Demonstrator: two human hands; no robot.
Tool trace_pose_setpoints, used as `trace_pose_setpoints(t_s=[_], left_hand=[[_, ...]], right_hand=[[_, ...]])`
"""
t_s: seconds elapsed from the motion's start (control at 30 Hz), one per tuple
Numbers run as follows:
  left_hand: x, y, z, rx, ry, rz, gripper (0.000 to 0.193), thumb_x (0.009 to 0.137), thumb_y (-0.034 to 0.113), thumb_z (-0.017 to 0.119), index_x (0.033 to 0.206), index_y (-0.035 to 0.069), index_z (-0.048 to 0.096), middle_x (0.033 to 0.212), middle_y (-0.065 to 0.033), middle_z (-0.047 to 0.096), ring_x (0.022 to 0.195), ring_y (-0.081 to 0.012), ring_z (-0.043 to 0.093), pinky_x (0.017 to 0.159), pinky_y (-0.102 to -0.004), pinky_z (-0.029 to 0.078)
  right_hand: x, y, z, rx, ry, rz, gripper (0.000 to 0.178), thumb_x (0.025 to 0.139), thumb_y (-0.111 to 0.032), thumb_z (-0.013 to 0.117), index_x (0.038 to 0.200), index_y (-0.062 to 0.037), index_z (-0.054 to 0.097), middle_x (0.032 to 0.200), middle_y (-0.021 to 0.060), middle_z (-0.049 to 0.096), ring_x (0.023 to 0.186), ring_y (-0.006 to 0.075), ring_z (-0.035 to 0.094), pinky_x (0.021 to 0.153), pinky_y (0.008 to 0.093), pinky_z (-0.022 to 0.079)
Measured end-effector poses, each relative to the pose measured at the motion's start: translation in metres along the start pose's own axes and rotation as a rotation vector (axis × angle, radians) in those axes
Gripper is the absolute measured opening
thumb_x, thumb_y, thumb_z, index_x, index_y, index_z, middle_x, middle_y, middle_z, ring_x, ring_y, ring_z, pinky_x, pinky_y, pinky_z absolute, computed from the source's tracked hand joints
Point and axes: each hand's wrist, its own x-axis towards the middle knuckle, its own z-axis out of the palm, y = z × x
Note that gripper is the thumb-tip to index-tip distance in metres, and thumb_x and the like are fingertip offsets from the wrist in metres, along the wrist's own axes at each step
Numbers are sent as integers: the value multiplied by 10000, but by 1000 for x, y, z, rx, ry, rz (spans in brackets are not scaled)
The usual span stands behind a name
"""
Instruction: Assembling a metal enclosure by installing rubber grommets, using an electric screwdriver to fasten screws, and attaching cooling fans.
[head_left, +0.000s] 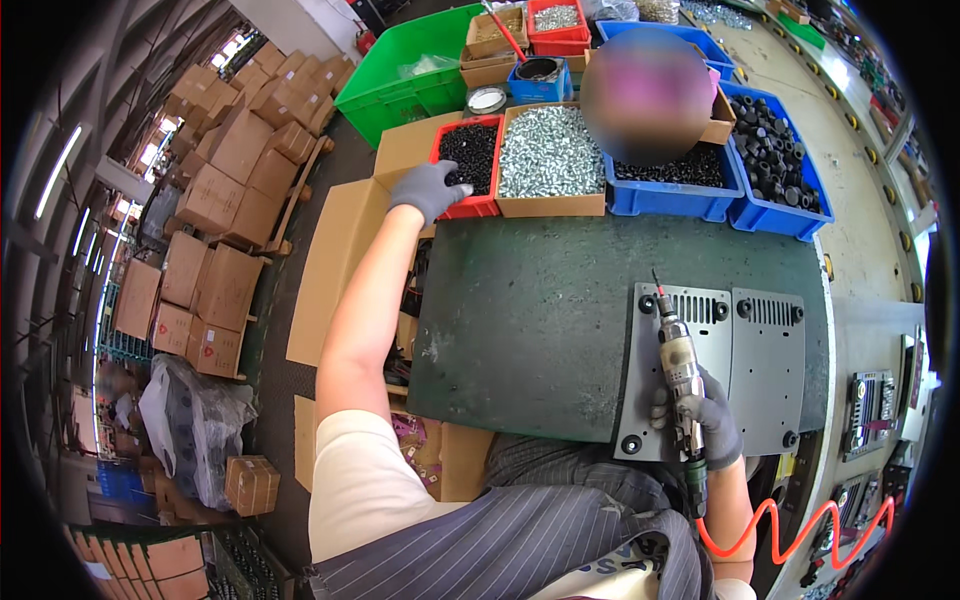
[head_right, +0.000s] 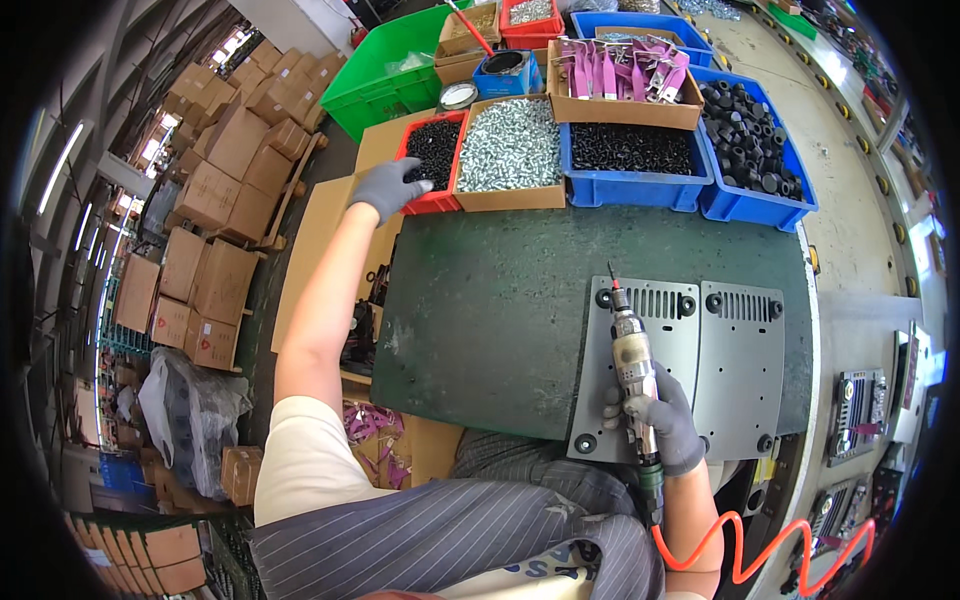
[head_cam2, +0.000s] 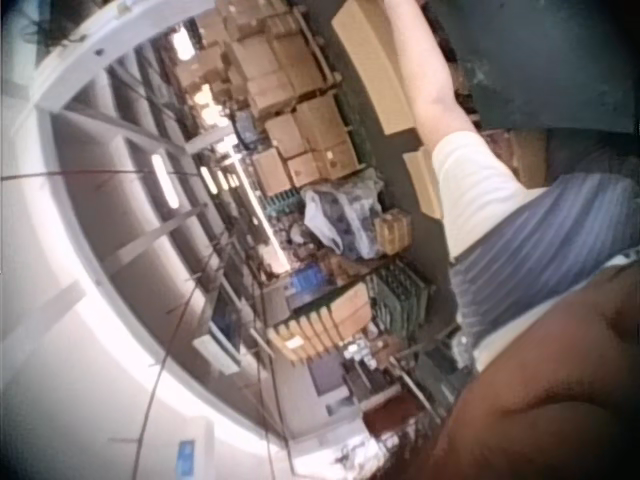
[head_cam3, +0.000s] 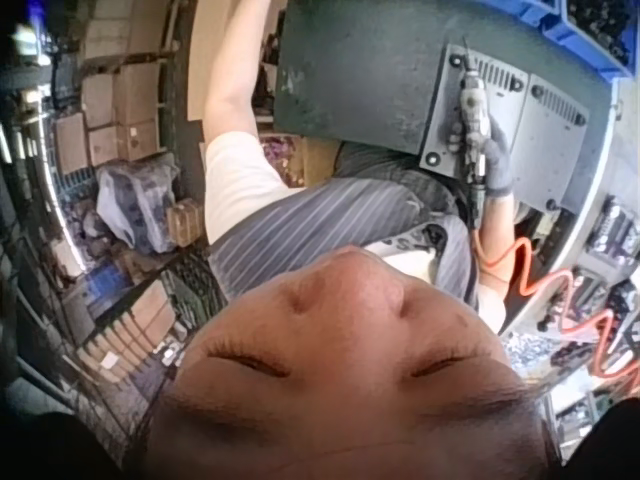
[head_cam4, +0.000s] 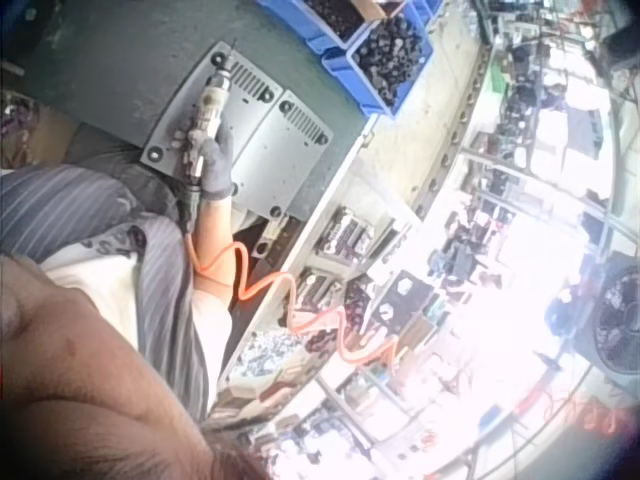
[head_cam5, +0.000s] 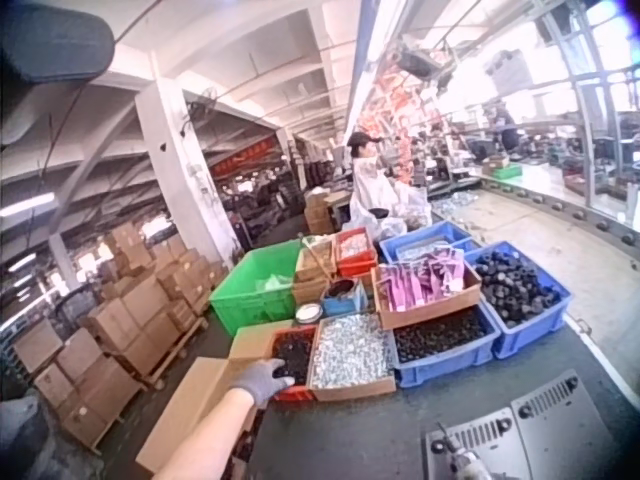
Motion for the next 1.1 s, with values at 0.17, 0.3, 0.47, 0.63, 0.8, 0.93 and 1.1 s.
trace_pose_setpoints(t_s=[0.17,0.3,0.47,0.63,0.8,0.93,1.1], left_hand=[[25,4,7,-45,-30,16,423,797,326,629,1133,70,603,1107,-161,607,1021,-316,573,900,-389,436],[33,-5,12,49,33,-3,258,817,316,583,1035,206,665,1026,-73,649,953,-268,608,840,-391,475],[27,8,-10,-2,97,-38,245,853,294,522,1055,245,652,997,-87,652,911,-280,618,803,-401,480],[30,-7,2,-1006,26,-209,236,886,175,500,1055,90,642,779,-65,653,574,-139,559,490,-259,461],[-9,45,9,-2150,-465,-97,256,880,68,465,1108,10,566,939,-89,621,763,-150,596,615,-230,511],[-77,108,30,-2310,-800,10,295,898,51,463,1185,48,532,1042,-88,575,881,-159,567,722,-254,504],[-145,170,51,-2302,-983,0,273,896,68,514,1167,48,532,943,-47,573,768,-105,527,632,-224,460]], right_hand=[[2,1,3,-62,38,-9,556,643,-145,581,1155,26,449,842,124,588,673,212,603,622,312,516],[3,5,2,-55,42,-12,554,642,-142,580,1153,29,450,844,123,589,673,209,602,623,313,516],[0,6,-1,-54,28,-16,545,646,-135,571,1149,37,450,837,125,588,674,210,601,630,316,518],[-5,4,2,-70,36,-7,557,644,-133,566,1158,45,444,848,135,586,692,216,601,648,320,516],[1,6,1,-39,-11,-167,634,645,-153,579,1221,48,405,966,162,572,817,243,608,738,328,506],[1,6,-10,98,-1,-172,757,628,-230,675,1274,19,368,977,158,588,753,227,624,656,310,530],[-60,-5,-8,54,47,-50,804,481,-125,689,1217,33,405,868,130,579,585,176,569,505,250,447]])
